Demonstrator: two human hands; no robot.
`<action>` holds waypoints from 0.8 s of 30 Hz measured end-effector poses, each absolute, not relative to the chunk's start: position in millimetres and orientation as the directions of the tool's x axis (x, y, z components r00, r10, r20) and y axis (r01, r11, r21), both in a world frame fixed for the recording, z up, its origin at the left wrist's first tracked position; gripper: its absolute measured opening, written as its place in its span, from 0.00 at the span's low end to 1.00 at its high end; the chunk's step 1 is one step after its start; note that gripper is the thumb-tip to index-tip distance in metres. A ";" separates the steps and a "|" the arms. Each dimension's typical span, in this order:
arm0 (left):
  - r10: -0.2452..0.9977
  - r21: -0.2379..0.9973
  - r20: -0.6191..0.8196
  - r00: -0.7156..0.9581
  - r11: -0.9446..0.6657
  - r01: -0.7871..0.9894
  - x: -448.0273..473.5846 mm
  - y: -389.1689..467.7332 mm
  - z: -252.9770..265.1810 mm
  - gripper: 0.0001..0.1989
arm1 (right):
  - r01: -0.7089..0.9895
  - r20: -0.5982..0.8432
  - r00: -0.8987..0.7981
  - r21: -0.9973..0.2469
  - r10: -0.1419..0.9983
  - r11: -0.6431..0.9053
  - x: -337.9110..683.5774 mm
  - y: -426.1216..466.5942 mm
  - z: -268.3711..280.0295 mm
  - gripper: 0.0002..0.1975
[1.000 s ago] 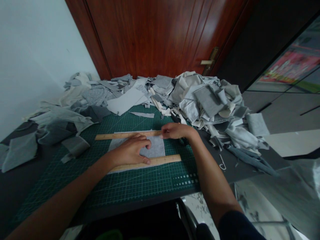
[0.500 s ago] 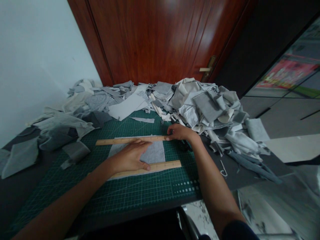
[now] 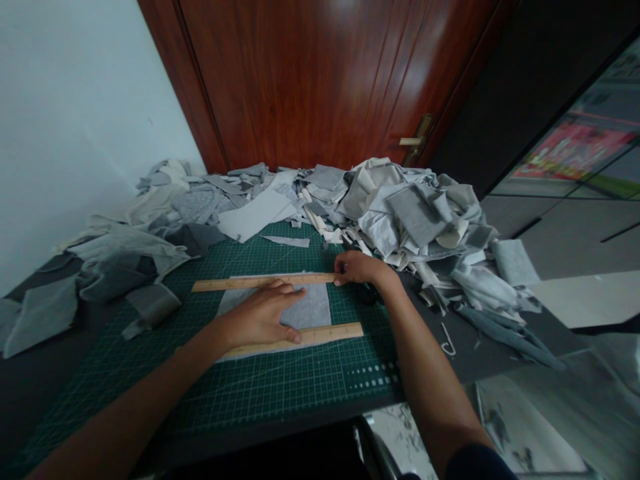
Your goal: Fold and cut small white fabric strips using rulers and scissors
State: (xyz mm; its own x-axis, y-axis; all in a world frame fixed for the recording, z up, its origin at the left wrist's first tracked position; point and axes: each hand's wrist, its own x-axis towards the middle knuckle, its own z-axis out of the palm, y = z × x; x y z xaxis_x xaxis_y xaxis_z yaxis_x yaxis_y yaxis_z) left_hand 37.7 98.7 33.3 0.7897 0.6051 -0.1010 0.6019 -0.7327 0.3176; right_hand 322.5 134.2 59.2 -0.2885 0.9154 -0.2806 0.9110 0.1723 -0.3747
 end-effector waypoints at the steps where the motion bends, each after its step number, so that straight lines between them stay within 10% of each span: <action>1: 0.606 0.321 -0.100 0.789 -0.731 0.602 38.0 98.5 33.8 0.46 | 0.909 -0.278 -0.294 -0.378 0.915 0.177 322.2 134.2 59.1 0.13; 24: 0.622 0.309 -0.096 0.777 -0.723 0.617 40.4 94.5 37.0 0.39 | 0.897 -0.233 -0.306 -0.396 0.923 0.197 310.2 131.4 59.6 0.12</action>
State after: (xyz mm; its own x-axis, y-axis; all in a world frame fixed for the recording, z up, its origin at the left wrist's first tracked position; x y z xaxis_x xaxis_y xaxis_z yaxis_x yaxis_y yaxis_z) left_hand 40.4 94.5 37.0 0.7769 0.6223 -0.0957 0.6174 -0.7235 0.3088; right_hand 310.2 131.4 59.6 -0.3059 0.9231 -0.2332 0.8967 0.1970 -0.3964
